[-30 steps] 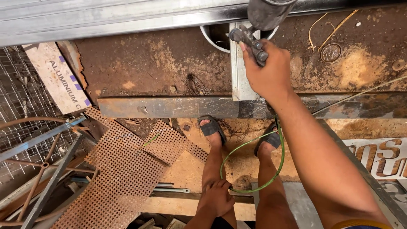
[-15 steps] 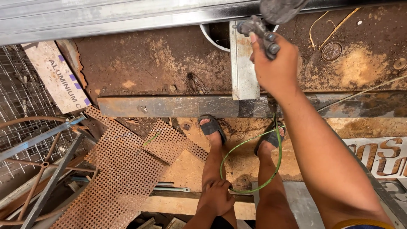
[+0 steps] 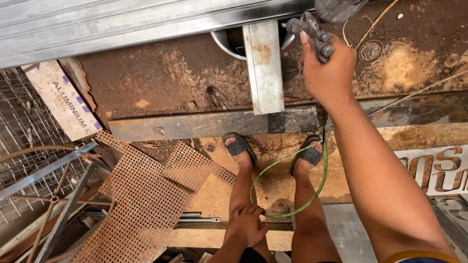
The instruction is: Spray painting metal beams with black paint and refilling the spray gun reservoir from a paint bottle.
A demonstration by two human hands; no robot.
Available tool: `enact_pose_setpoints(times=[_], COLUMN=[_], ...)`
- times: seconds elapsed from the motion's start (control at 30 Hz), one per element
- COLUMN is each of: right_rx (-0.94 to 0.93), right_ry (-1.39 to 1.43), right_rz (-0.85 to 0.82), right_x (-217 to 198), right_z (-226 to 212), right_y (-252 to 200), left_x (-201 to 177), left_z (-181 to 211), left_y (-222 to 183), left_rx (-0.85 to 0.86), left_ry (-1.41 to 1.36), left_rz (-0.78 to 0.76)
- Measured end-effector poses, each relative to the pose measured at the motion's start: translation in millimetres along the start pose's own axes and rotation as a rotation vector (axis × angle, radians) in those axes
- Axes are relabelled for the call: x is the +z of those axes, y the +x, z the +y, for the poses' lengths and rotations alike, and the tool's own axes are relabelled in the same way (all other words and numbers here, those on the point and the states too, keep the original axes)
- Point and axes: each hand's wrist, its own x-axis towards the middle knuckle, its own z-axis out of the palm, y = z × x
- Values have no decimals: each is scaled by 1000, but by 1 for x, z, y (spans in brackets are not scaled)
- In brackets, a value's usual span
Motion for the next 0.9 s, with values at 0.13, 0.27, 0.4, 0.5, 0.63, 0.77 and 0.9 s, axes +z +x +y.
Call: enact_pose_setpoints(times=[0.13, 0.27, 0.4, 0.5, 0.63, 0.77, 0.9], right_rx=[-3, -3, -24, -25, 24, 30, 15], right_ry=[0, -21, -32, -32, -57, -36, -81], right_rz=[48, 72, 119, 104, 138, 169, 208], right_x=[-11, -21, -30, -41, -53, -63, -75], right_z=[15, 24, 38, 42, 50, 64, 74], right_y=[5, 8, 11, 11, 12, 12, 13], left_x=[5, 5, 6, -2, -10, -15, -25], left_z=[1, 3, 2, 10, 18, 23, 31], left_y=[2, 4, 6, 3, 2, 0, -1], left_rx=[3, -8, -2, -11, -58, -52, -65], left_ry=[6, 19, 21, 37, 42, 40, 23], left_rz=[23, 13, 21, -14, -62, -77, -103])
